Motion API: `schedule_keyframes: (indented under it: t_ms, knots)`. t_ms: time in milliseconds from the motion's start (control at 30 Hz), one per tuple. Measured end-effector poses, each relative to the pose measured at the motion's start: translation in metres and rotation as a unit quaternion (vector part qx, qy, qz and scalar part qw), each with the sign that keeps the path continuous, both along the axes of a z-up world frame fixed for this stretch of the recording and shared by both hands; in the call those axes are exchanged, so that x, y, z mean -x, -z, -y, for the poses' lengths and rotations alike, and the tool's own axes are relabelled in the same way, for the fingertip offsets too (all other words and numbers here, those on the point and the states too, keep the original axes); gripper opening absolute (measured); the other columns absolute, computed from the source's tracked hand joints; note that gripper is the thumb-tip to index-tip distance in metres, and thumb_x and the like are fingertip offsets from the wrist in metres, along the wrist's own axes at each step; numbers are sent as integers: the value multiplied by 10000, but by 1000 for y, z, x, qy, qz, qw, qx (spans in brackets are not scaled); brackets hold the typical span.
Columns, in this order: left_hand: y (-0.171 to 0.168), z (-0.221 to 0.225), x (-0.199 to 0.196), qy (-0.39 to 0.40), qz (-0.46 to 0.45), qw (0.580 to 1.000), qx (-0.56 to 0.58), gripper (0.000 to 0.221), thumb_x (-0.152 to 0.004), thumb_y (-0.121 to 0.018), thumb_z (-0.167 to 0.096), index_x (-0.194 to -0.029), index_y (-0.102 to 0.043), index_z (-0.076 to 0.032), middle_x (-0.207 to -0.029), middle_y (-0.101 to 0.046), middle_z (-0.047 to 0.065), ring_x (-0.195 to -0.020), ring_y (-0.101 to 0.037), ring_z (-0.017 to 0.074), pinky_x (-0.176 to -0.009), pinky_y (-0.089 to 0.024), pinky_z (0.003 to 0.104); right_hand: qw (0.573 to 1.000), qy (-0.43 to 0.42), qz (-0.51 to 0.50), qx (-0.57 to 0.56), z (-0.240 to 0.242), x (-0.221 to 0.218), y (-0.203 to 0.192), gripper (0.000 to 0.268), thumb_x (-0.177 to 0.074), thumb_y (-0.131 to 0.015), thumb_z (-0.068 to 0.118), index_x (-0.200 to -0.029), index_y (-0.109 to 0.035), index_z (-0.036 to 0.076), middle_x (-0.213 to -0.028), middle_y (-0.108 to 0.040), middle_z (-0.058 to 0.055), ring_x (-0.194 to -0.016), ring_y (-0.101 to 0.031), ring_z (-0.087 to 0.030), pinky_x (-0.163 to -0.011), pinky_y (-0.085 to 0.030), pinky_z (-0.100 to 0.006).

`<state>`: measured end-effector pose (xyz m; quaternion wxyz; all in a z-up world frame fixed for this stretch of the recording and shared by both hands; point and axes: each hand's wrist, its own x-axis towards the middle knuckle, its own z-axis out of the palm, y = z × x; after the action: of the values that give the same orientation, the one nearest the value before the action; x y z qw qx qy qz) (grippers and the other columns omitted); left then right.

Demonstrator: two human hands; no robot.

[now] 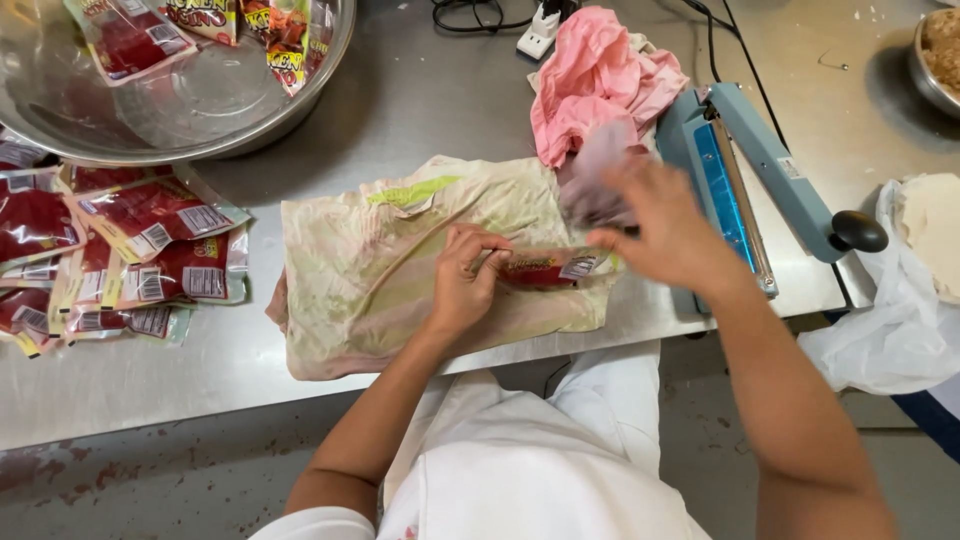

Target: The person picks up packets of food from a table and uses a heat sealer to seal the open ends of the packets.

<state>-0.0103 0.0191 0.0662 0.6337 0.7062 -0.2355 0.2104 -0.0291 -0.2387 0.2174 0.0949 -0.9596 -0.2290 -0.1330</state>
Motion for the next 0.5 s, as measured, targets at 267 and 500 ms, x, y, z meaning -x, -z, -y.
schedule_keyframes:
  t_ms: [267,500]
  knots:
    - [4,5,-6,-2,-31,999,14,18,-939,-758,-152,-926,-769,-146,-808,-703,10,-882,-602,223,-894,-507,337,998,14,-64,-19,-18,12,72,191,-996,-599,427,-915,-667,268,-830,-648,58,-925,-594,-224,-800,-382,-399]
    - [-51,69,53,215,-358,759,499,368,-1009,-644,-446,-1260,-490,-226,-1280,-521,-22,-1137,-515,127,-962,-417,280,975,84,-19,-205,-9,52,7,123,-978,-718,274,-882,-726,198,-749,-660,-1,-803,-647,-224,-772,-480,-331]
